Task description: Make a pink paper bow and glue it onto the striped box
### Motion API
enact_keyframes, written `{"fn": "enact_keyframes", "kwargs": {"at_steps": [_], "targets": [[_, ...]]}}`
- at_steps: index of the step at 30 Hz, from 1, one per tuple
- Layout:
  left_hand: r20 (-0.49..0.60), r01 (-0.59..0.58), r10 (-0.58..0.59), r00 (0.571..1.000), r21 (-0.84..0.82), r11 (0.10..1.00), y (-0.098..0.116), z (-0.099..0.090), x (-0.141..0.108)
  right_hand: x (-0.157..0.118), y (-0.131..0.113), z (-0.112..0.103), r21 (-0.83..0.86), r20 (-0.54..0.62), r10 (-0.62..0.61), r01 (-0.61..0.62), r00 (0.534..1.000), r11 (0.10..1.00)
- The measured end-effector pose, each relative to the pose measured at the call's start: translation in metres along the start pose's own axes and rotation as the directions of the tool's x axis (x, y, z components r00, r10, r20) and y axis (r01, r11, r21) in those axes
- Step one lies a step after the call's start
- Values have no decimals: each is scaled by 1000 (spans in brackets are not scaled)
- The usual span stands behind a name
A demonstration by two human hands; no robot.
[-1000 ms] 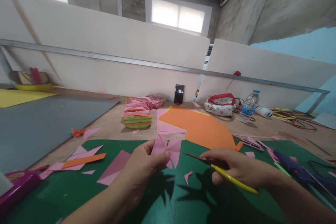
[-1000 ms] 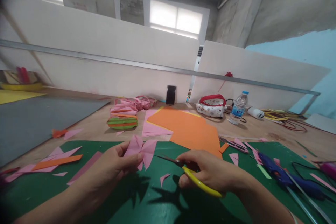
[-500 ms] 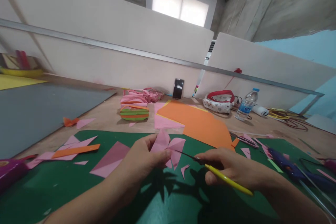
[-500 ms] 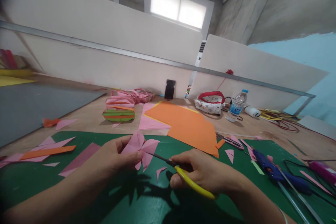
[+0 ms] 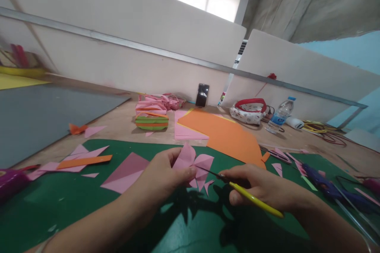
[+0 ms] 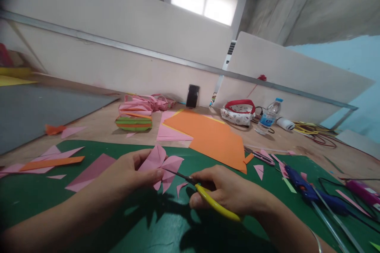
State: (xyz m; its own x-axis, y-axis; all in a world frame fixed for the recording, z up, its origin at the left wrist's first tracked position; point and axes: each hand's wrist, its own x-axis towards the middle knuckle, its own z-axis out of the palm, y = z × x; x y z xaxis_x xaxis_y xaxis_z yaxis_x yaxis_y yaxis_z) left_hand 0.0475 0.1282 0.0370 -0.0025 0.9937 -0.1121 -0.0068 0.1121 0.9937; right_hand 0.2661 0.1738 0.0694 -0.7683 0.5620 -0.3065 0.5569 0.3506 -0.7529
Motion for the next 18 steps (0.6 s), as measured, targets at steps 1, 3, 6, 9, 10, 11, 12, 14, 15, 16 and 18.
{"fn": "enact_keyframes", "kwargs": {"at_steps": [1,3,6,9,10,11,12,14,15,16,18], "targets": [[0,-2,2,1000,-2,1000,0,0,0,0,-1,0,-4,2,0,0,1000,1000],[-2,-7,7,1000,-4,1000,0,1,-1,1,-1,0,-4,6,2,-1,1000,1000],[-11,-4,4,1000,-4,1000,-1,2,0,1,-1,1,-7,6,5,-5,1000,1000],[-15,6,-6,1000,22,1000,-2,1,1,1,0,1,-4,17,-6,6,1000,1000],[-13,9,-9,1000,30,1000,-2,0,1,1,0,1,0,23,-9,9,1000,1000],[-10,11,-11,1000,35,999,-3,0,1,1,0,1,2,26,-8,8,1000,1000],[-6,14,-14,1000,34,999,-3,0,2,1,0,1,2,25,-3,3,1000,1000],[3,20,-20,1000,21,1000,-3,-1,2,2,-1,1,-1,21,6,-6,1000,1000],[6,23,-23,1000,16,1000,-2,-1,1,2,-1,1,-4,16,9,-9,1000,1000],[6,26,-26,1000,10,1000,-2,0,1,2,-1,1,-9,13,7,-7,1000,1000],[4,34,-34,999,-4,999,-1,1,0,2,-1,1,-15,8,1,-1,1000,1000]]}}
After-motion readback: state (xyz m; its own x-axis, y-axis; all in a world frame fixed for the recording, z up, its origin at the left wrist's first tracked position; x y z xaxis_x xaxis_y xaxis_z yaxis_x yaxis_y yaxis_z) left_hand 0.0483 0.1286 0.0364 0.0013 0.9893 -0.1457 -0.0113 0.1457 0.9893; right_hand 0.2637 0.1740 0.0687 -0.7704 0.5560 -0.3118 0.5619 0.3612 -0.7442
